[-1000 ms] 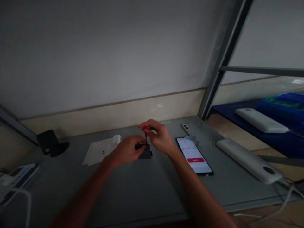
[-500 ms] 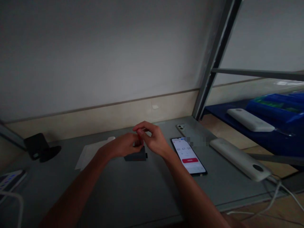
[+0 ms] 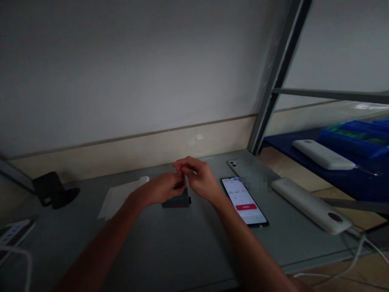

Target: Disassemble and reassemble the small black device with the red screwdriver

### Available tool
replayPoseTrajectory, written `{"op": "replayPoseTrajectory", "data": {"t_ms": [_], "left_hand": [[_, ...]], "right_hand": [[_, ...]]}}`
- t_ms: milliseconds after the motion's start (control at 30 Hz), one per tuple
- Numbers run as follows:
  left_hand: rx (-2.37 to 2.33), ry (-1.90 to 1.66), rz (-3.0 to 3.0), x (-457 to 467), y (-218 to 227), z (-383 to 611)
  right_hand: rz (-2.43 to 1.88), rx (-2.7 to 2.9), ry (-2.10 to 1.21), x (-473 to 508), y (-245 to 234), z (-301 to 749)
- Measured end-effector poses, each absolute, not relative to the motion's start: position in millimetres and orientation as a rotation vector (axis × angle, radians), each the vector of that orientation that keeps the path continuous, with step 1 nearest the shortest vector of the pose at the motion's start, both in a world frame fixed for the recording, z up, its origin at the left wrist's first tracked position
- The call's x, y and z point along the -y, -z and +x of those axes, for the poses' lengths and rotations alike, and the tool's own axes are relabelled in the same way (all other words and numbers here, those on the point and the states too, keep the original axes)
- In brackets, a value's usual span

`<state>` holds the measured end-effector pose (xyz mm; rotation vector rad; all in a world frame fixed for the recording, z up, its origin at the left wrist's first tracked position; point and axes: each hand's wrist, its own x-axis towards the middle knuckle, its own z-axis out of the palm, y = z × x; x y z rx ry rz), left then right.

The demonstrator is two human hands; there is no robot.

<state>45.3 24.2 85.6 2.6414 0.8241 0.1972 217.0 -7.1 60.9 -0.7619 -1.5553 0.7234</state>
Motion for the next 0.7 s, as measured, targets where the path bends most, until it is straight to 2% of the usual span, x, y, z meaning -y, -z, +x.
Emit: {"op": "replayPoseTrajectory", "data": {"t_ms": [100,267,500,700], "left_hand": [[-0.811,-0.220,2.643,-24.1,-85.6,44.3],[-0.740,-0.280,2.600,-28.0,-83.3,39.9],[-0.750,-0.212,2.521,-28.9,-83.0,37.4],[-0.755,-0.180,2.551,-29.9,-85.5,37.0]], "right_hand": [[-0.721,1.572,-0.794,6.8,-60.5,218.9],[-0.819,1.569,-0.600,6.2,-61.7,218.5],[-0.800,1.558,-0.752,6.6,-61.5,219.3],[-0.854,1.615,-0.571,3.8,-57.6,214.9]]}}
